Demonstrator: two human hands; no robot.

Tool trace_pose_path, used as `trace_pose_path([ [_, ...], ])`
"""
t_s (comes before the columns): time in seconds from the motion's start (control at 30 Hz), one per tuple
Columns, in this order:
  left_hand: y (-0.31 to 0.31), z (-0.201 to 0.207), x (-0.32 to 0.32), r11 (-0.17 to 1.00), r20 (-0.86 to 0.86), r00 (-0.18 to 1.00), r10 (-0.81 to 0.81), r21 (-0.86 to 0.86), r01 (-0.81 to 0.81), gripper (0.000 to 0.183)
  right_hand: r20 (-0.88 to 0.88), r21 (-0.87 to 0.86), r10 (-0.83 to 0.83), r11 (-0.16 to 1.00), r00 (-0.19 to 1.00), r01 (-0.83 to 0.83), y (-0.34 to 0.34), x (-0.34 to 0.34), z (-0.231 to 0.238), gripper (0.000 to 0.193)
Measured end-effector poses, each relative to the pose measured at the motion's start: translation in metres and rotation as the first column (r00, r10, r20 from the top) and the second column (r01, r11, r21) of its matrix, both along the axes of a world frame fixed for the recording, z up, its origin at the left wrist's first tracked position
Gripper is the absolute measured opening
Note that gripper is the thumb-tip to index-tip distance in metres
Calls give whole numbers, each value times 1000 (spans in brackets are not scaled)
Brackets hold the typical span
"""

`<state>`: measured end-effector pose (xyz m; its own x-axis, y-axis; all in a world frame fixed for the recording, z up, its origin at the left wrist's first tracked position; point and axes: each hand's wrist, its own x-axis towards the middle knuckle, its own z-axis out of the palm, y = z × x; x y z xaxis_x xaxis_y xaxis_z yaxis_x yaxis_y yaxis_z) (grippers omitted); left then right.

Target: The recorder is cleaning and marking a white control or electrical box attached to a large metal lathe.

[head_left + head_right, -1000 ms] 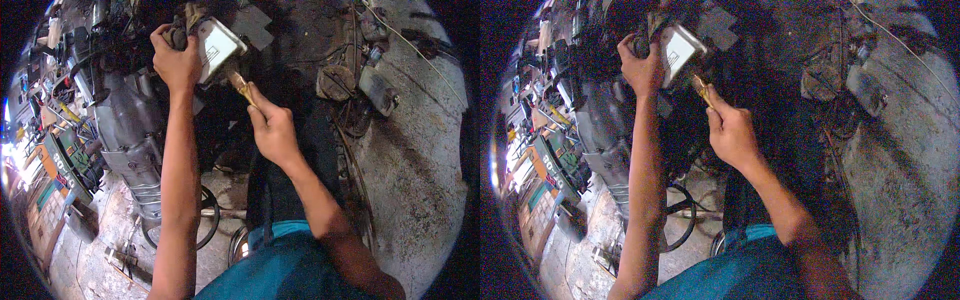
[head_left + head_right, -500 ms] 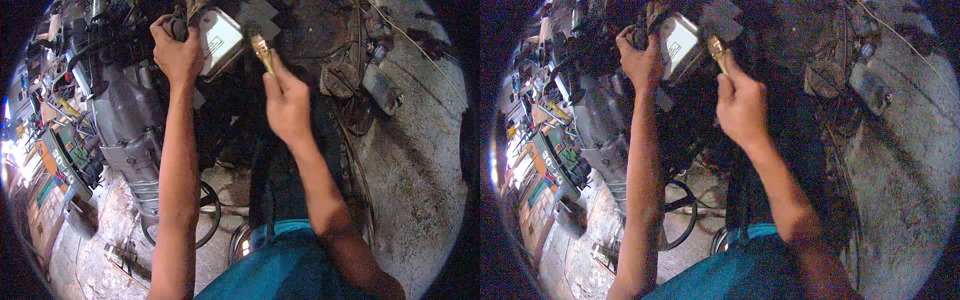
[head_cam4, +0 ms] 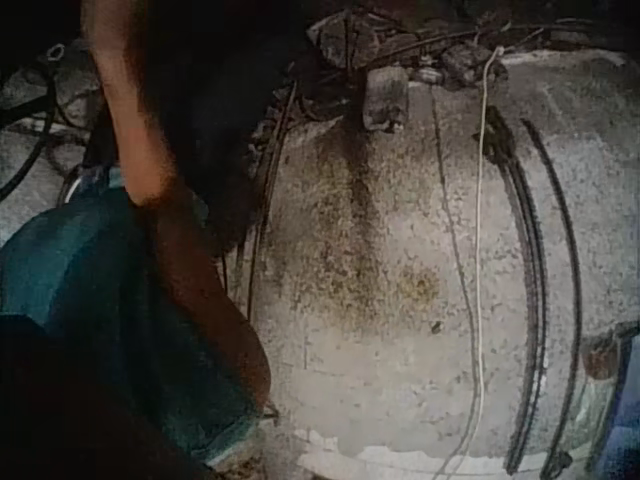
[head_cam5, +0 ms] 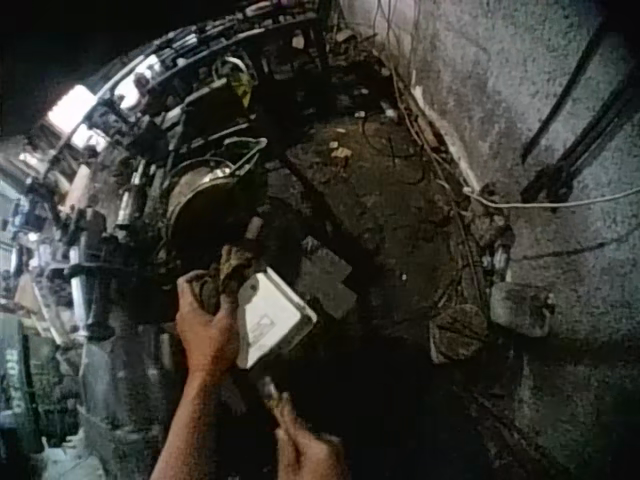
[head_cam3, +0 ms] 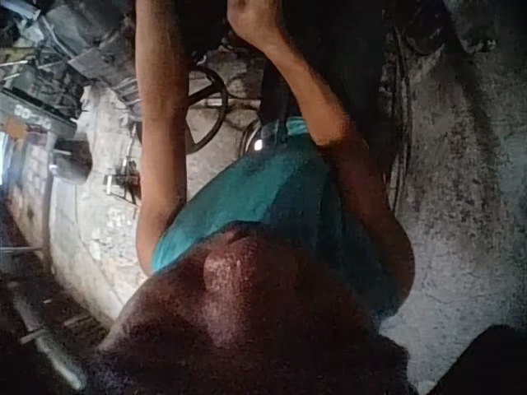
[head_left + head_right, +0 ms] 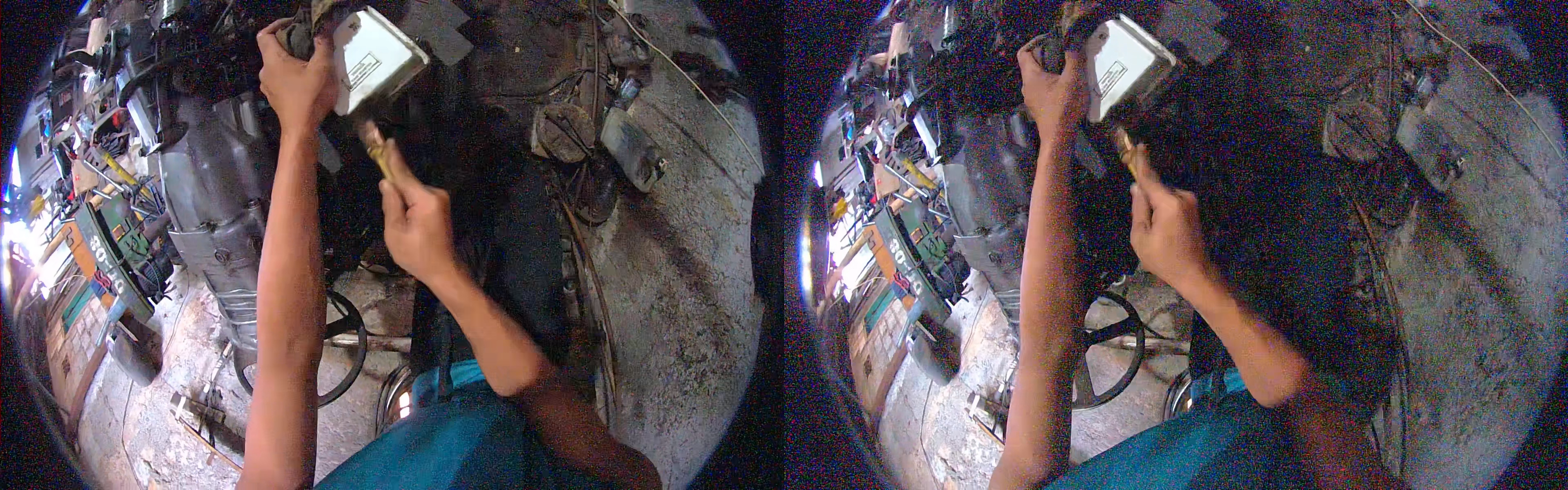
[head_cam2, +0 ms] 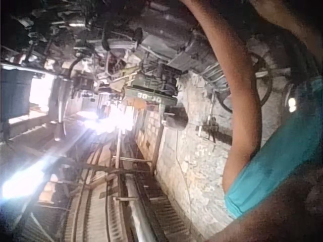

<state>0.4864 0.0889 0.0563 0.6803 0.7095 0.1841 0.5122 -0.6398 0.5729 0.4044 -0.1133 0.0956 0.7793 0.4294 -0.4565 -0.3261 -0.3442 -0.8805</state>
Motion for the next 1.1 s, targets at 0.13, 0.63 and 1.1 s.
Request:
trace_pose_path([
  [0.13, -2, 7, 1, 1000, -61, 998, -30, -9, 29, 51, 115, 4, -96, 995, 989, 96, -16, 28, -9, 42],
  [0.63, -8, 6, 6, 997, -102, 992, 75, 14, -74, 50, 138, 45, -76, 996, 988, 70, 6, -10, -5, 43],
  [1.1, -4, 20, 1, 996, -50, 999, 7, -89, -11, 41, 46, 34, -17, 999, 999, 15, 9, -7, -7, 44],
])
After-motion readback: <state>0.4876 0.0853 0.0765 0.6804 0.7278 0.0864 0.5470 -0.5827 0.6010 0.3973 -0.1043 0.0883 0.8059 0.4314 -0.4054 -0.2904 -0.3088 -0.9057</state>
